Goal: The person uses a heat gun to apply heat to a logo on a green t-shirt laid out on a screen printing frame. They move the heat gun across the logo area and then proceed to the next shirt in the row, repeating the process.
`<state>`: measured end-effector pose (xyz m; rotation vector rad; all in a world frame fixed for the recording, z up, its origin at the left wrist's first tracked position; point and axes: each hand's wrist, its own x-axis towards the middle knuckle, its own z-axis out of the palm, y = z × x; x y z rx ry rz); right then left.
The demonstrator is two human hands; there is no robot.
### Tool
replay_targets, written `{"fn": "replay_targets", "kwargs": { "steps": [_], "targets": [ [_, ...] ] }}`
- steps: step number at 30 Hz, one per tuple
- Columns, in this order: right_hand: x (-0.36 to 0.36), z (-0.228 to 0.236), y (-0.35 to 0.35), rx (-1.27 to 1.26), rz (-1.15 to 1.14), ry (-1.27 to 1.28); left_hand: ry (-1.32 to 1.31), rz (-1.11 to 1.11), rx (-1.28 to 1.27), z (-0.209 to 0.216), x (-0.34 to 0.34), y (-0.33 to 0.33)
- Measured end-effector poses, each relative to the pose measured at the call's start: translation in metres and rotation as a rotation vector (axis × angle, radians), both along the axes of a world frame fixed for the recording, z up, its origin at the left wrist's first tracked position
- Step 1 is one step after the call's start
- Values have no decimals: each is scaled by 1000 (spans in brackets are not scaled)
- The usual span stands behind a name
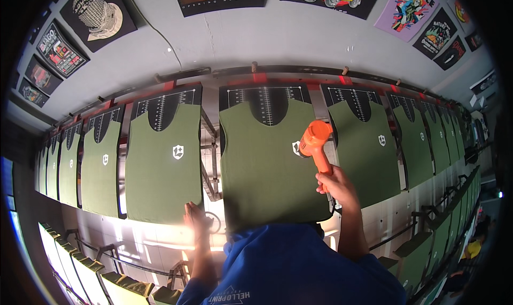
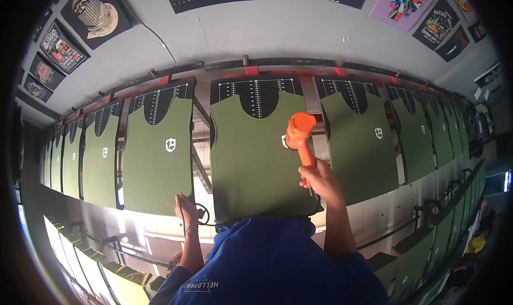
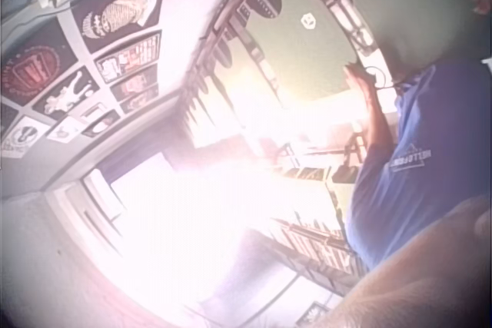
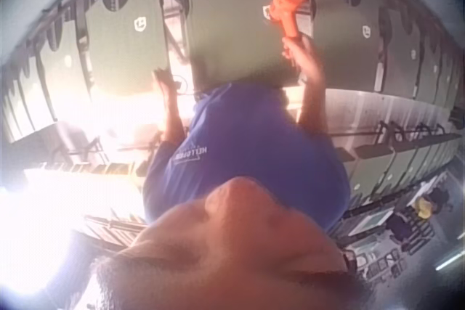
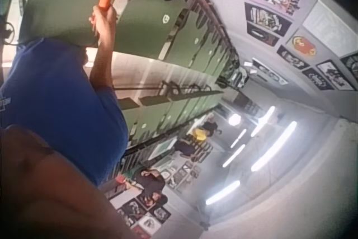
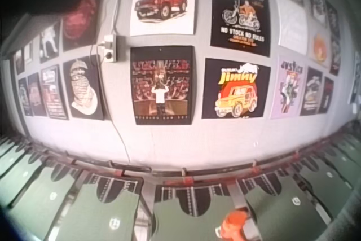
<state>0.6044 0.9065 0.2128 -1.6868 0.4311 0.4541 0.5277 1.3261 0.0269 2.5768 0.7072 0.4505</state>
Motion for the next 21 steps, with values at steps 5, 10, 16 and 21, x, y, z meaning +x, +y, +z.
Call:
{"fn": "replay_targets", "kwargs": {
  "steps": [5,10,16,21],
  "targets": [
    [8,-6,-6,110,34,12,-10,4,-2,-6,-2,2],
    [18,-5,1,90,17,13,8,17,15,-9,-2,3],
    [33,-14,0,127,18,-25,-101,-9,127,-15,-1,3],
    [37,-23,0,42,14,-82,-91,-22,99,-23,-4,7]
  ]
}}
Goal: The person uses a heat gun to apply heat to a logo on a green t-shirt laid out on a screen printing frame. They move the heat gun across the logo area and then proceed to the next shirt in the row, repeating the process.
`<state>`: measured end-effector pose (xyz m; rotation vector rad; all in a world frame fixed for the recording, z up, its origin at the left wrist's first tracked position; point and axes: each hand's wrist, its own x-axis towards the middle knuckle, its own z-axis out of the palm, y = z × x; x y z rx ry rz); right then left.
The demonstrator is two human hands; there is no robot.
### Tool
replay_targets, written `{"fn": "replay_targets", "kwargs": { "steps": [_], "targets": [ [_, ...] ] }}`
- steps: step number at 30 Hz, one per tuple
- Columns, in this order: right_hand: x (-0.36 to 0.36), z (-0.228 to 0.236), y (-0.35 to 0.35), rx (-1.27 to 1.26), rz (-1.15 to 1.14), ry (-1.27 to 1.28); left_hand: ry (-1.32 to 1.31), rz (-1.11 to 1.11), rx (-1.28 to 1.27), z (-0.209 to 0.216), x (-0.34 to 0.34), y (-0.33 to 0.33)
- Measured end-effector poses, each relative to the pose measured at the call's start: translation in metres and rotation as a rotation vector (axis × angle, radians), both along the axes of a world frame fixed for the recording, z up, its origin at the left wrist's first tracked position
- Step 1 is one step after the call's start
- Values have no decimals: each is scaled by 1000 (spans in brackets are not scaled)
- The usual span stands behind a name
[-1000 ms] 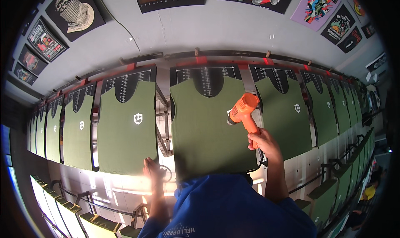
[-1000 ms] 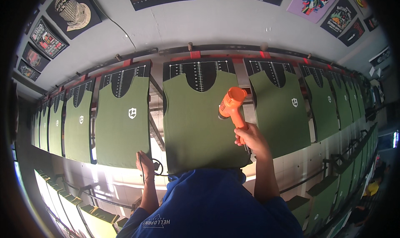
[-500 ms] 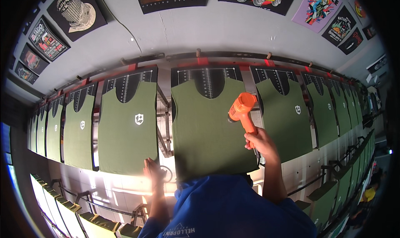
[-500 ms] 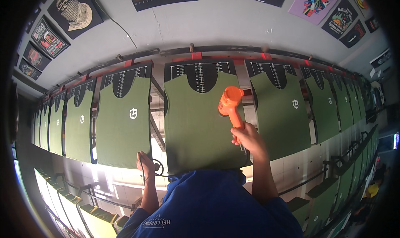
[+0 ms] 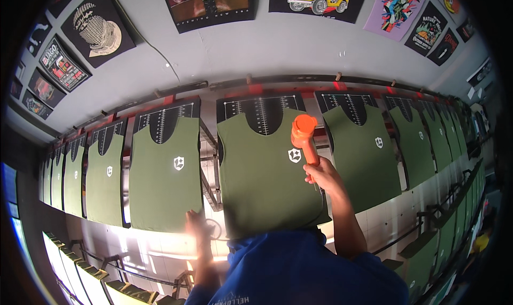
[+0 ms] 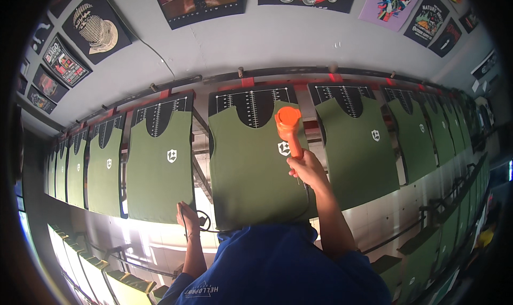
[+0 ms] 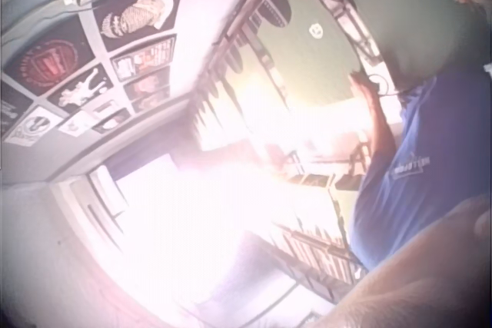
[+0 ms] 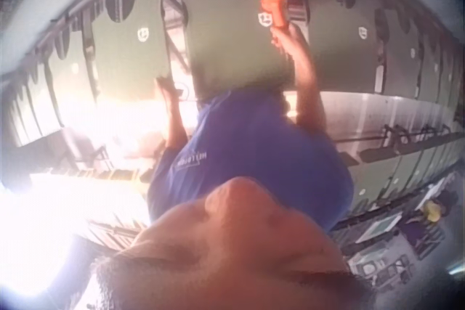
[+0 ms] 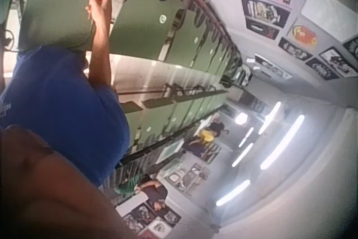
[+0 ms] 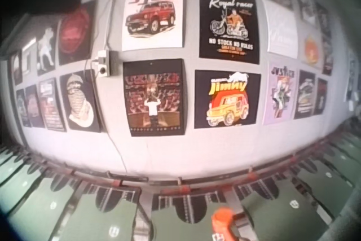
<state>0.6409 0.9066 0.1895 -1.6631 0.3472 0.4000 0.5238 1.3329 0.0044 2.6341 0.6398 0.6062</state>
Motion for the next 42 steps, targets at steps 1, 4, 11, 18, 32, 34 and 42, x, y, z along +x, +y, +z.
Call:
{"fn": "replay_targets", "kwargs": {
  "steps": [1,4,11,18,32,34,42],
  "targets": [
    [2,3,-4,24,12,20,-8,-7,22,-2,0,1],
    [-2,10,-12,71,13,29,-13,1,18,-11,0,9],
    [-22,14,-69,149,3,51,91,-103,-257,20,-11,4],
    [-54,17,-207,211,-132,28,193,-14,-415,70,-22,-121],
    [-41,26,-448,25,-192,56,279,-250,-245,28,-5,-411],
    [-32,23,-454,19,-120,25,271,-198,-208,24,-7,-426],
    [-11,10,-463,65,-49,28,248,-32,-54,14,-12,-452]
  ]
}}
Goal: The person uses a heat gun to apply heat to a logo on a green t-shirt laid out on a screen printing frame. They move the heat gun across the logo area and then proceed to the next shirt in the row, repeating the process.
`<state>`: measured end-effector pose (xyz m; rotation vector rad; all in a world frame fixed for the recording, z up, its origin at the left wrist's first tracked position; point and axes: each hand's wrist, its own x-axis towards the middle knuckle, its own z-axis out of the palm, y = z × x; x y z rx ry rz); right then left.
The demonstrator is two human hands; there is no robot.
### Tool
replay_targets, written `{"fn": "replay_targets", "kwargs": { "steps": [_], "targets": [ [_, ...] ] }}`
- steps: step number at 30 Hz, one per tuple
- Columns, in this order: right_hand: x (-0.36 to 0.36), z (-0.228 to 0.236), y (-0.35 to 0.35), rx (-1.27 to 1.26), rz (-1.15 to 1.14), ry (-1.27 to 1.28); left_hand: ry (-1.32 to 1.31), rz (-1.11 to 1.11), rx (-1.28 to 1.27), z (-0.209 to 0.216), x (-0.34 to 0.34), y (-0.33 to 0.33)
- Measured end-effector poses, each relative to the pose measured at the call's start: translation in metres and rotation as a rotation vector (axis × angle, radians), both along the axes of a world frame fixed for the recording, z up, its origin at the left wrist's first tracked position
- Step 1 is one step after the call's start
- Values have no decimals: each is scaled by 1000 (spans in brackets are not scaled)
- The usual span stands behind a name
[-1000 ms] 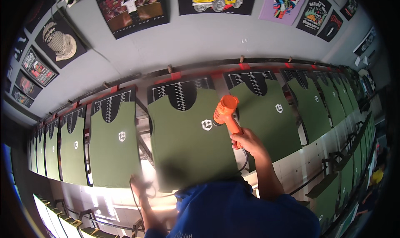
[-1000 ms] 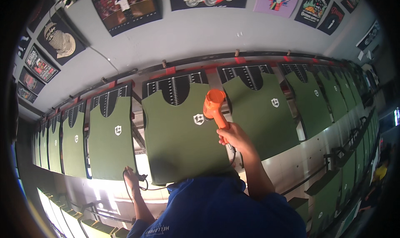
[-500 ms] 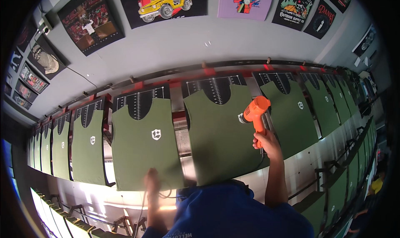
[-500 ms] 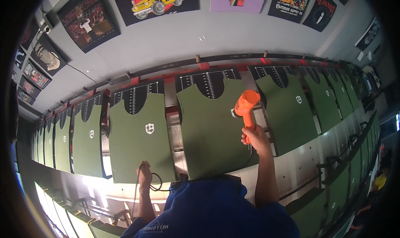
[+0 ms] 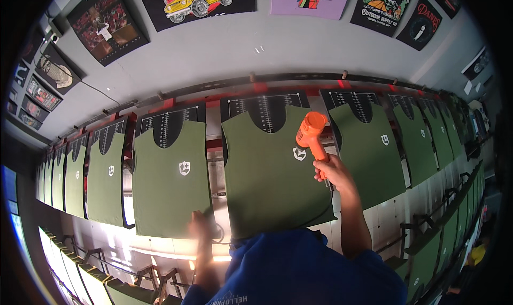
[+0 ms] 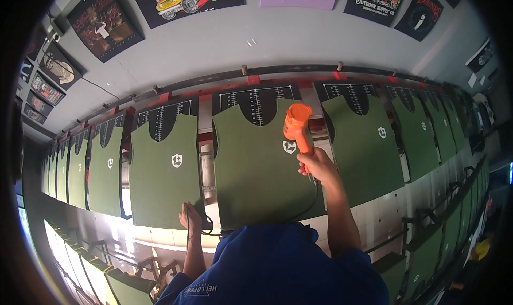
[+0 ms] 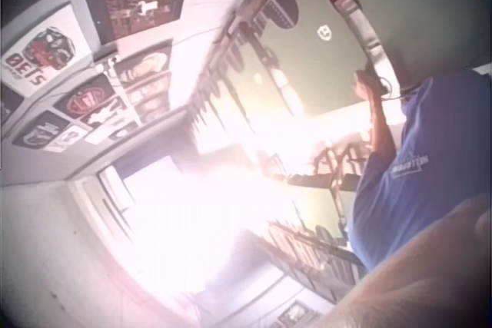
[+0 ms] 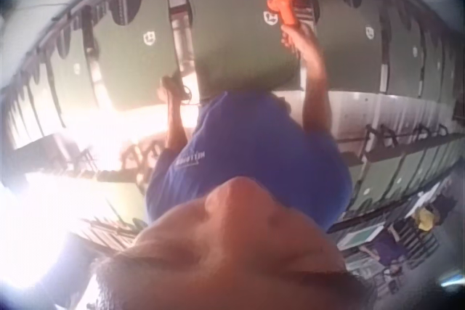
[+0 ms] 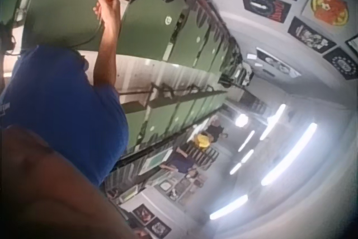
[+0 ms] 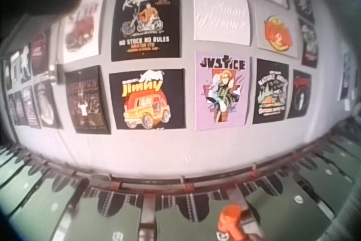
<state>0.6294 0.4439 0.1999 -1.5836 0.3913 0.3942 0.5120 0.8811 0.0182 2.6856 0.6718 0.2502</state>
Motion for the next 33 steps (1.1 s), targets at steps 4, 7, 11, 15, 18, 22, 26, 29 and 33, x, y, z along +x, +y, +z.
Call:
{"fn": "replay_targets", "kwargs": {
  "steps": [4,7,11,15,18,22,26,29,33],
  "targets": [
    [0,1,3,9,15,-1,-20,65,23,-14,-3,2],
    [-1,-4,4,7,31,3,-17,44,50,-14,-3,3],
    [-2,-6,7,-9,15,3,-117,21,115,-23,-7,6],
    [-1,-10,-2,36,-18,22,-67,26,92,-20,-3,4],
    [-3,-9,1,-50,-46,-20,-70,34,101,-25,-3,6],
    [-3,-7,-3,8,-39,16,-112,4,152,-29,-3,8],
    [-8,-6,2,-71,-45,-32,-13,41,98,-20,1,4],
    [-7,-5,-8,0,-53,34,50,105,-1,-19,1,5],
    [-13,-2,2,-116,-50,-33,-81,41,86,-31,-4,9]
  ]
}}
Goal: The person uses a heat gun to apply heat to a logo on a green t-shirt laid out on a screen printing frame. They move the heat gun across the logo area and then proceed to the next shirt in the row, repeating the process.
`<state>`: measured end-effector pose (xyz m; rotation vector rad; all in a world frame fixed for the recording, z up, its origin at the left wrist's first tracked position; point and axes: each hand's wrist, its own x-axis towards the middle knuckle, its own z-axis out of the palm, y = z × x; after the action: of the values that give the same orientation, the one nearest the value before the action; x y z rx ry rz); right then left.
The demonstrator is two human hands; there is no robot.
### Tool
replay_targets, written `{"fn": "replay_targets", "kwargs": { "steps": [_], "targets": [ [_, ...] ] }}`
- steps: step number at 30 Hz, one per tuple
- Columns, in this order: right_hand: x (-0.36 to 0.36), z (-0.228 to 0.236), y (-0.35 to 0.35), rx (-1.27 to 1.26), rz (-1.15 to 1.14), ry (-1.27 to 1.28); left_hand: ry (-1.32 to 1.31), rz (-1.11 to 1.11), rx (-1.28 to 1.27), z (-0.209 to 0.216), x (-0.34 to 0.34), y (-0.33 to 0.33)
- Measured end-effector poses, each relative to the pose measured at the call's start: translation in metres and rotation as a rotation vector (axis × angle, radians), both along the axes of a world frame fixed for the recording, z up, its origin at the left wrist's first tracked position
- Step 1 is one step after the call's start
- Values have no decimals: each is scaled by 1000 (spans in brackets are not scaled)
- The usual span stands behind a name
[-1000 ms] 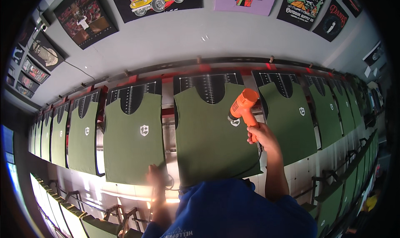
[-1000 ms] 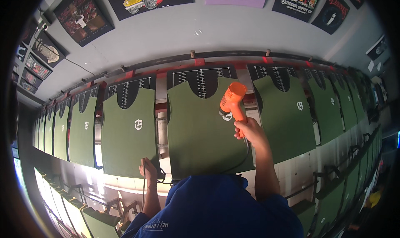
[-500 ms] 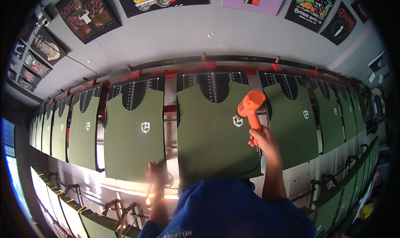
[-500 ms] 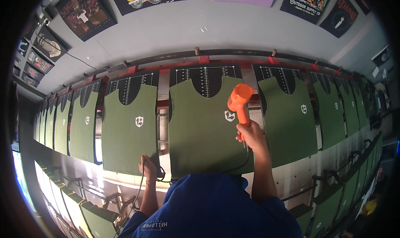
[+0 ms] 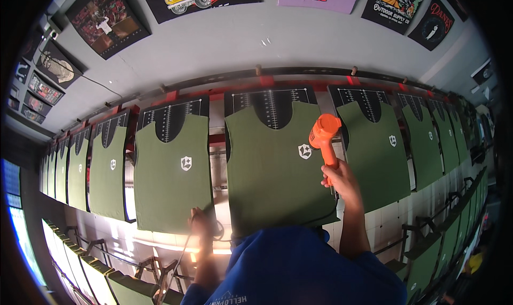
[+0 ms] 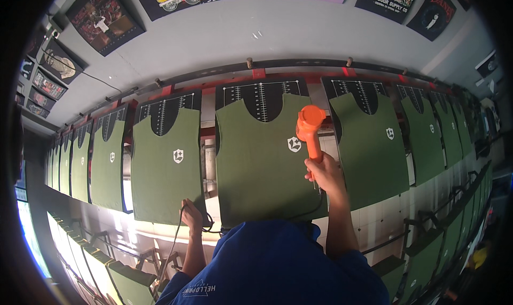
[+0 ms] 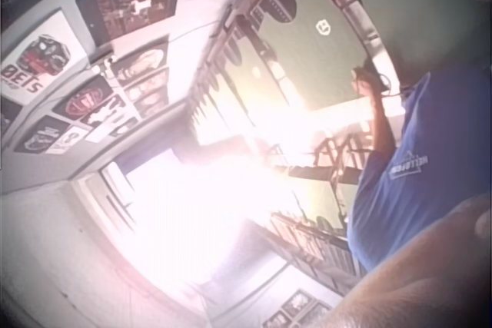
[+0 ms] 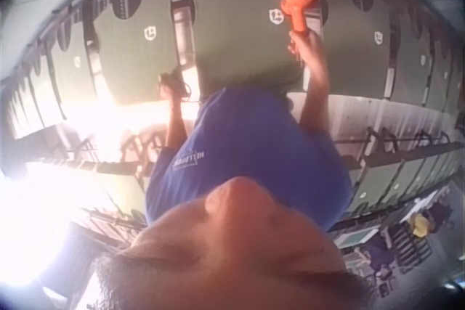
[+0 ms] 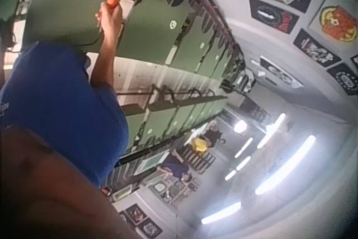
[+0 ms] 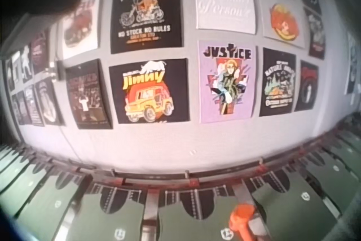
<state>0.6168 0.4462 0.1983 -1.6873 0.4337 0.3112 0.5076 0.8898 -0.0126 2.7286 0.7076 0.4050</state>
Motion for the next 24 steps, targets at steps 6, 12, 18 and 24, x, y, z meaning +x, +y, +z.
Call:
{"fn": "replay_targets", "kwargs": {
  "steps": [6,12,18,24],
  "targets": [
    [-6,3,-6,89,3,55,-121,-44,104,2,-3,-7],
    [-10,3,-10,117,7,63,-45,-8,33,7,0,-6],
    [-14,8,-11,109,20,63,117,11,0,17,4,-7],
    [-21,11,-7,97,12,67,-57,-23,90,8,0,-8]
  ]
}}
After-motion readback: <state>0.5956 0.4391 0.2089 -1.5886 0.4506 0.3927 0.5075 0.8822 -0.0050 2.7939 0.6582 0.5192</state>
